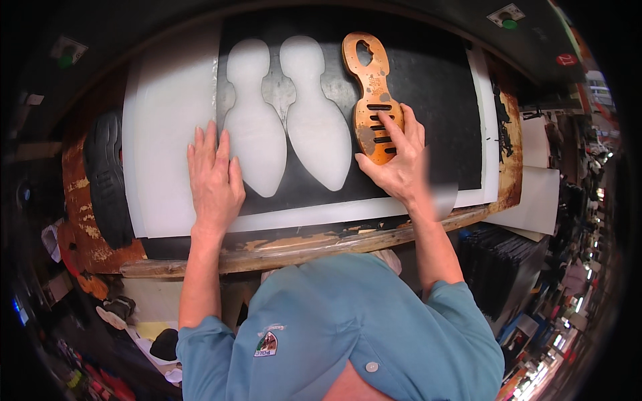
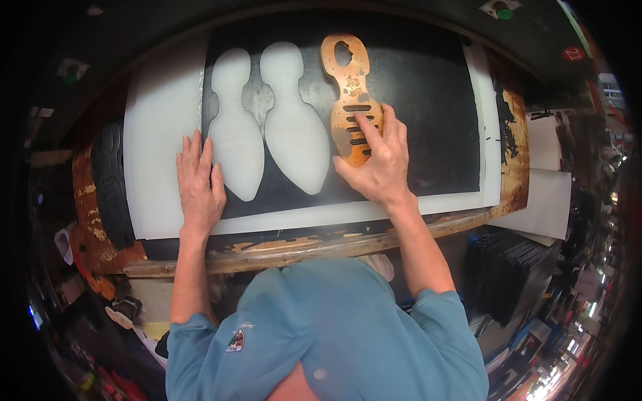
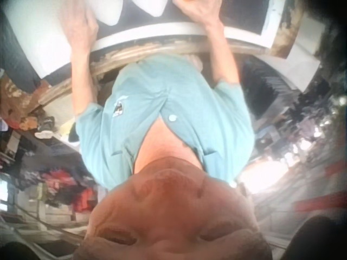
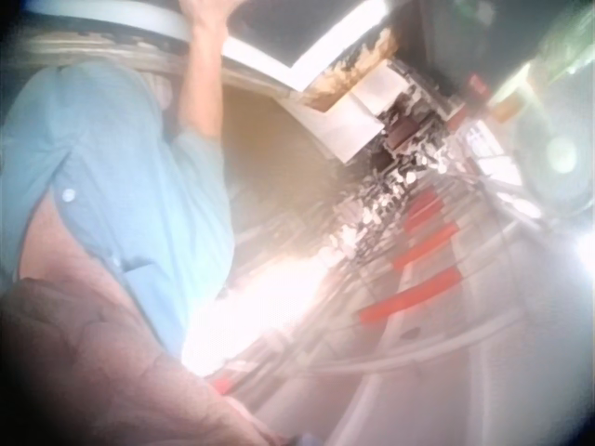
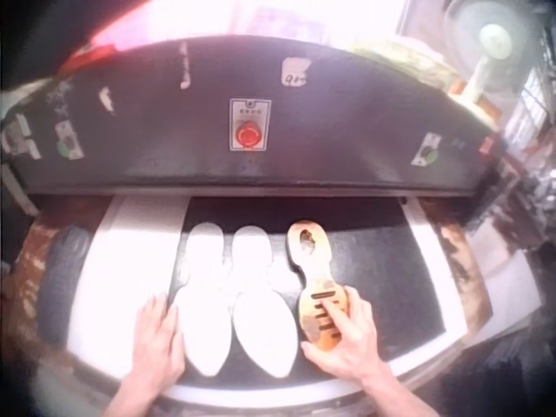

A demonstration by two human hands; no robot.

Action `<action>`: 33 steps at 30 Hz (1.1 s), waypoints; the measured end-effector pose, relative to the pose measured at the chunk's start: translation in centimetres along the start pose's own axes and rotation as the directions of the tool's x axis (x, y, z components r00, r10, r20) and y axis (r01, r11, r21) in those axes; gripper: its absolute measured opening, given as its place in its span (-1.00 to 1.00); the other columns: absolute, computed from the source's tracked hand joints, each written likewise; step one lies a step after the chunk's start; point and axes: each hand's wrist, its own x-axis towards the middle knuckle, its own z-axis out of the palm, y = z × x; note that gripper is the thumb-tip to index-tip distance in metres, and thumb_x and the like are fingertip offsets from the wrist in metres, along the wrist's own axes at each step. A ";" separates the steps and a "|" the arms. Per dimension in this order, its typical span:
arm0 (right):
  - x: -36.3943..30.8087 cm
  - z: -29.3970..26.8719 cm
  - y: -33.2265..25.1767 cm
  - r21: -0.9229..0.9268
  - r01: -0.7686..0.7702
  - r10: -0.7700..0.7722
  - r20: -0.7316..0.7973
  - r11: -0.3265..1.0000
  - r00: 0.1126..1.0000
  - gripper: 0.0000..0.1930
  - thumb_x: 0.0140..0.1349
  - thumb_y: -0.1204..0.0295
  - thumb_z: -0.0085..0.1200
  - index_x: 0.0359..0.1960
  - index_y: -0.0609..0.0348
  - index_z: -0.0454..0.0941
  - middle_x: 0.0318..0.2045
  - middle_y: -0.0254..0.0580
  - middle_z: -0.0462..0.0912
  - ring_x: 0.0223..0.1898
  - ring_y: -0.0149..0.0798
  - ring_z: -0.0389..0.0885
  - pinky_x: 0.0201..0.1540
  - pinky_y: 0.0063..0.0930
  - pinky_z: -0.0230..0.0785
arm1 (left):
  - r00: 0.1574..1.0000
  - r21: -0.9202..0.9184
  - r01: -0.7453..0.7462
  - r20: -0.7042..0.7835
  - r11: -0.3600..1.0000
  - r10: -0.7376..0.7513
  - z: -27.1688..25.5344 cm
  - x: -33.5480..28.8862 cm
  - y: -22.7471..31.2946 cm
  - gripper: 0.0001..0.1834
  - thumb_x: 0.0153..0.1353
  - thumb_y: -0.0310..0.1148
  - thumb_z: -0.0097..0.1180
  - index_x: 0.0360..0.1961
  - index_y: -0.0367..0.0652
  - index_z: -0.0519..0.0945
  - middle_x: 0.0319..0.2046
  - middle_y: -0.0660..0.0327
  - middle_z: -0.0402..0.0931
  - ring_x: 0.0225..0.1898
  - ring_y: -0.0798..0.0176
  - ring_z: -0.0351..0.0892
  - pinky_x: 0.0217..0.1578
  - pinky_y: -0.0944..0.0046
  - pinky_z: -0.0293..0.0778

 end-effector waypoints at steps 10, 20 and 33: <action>-1.0 -1.5 1.2 0.111 -0.051 0.041 0.089 0.992 0.995 -0.10 -0.13 0.21 0.55 0.34 0.31 0.56 0.46 0.45 0.30 0.35 0.33 0.41 0.35 0.04 0.44 | 0.987 -0.379 -0.018 -0.156 0.925 -0.044 -2.6 -2.7 2.6 -0.61 0.34 -0.64 0.20 0.20 -0.34 0.64 0.27 -0.16 0.57 0.35 -0.28 0.52 0.33 -0.11 0.47; -4.3 -0.7 3.0 0.083 0.073 -0.070 -0.035 0.994 0.997 -0.04 -0.10 0.20 0.58 0.40 0.28 0.49 0.49 0.33 0.32 0.34 0.28 0.44 0.43 0.03 0.35 | 0.998 -0.556 -0.058 -0.058 0.829 0.031 1.0 -10.7 13.0 -0.89 0.13 -0.61 0.40 -0.36 -0.23 0.69 -0.39 0.08 0.72 -0.38 -0.05 0.73 -0.33 0.10 0.65; -2.5 -11.1 9.0 0.546 0.153 0.278 -0.625 0.824 0.730 -0.86 0.49 0.42 0.23 -0.26 0.19 0.68 -0.35 -0.37 0.71 -0.33 -0.50 0.61 -0.23 -0.52 0.49 | 0.972 -0.332 -0.103 -0.232 0.938 0.025 2.6 -12.3 10.5 -0.82 0.32 -0.47 0.37 -0.42 -0.24 0.63 -0.44 0.01 0.63 -0.42 -0.18 0.65 -0.38 -0.02 0.55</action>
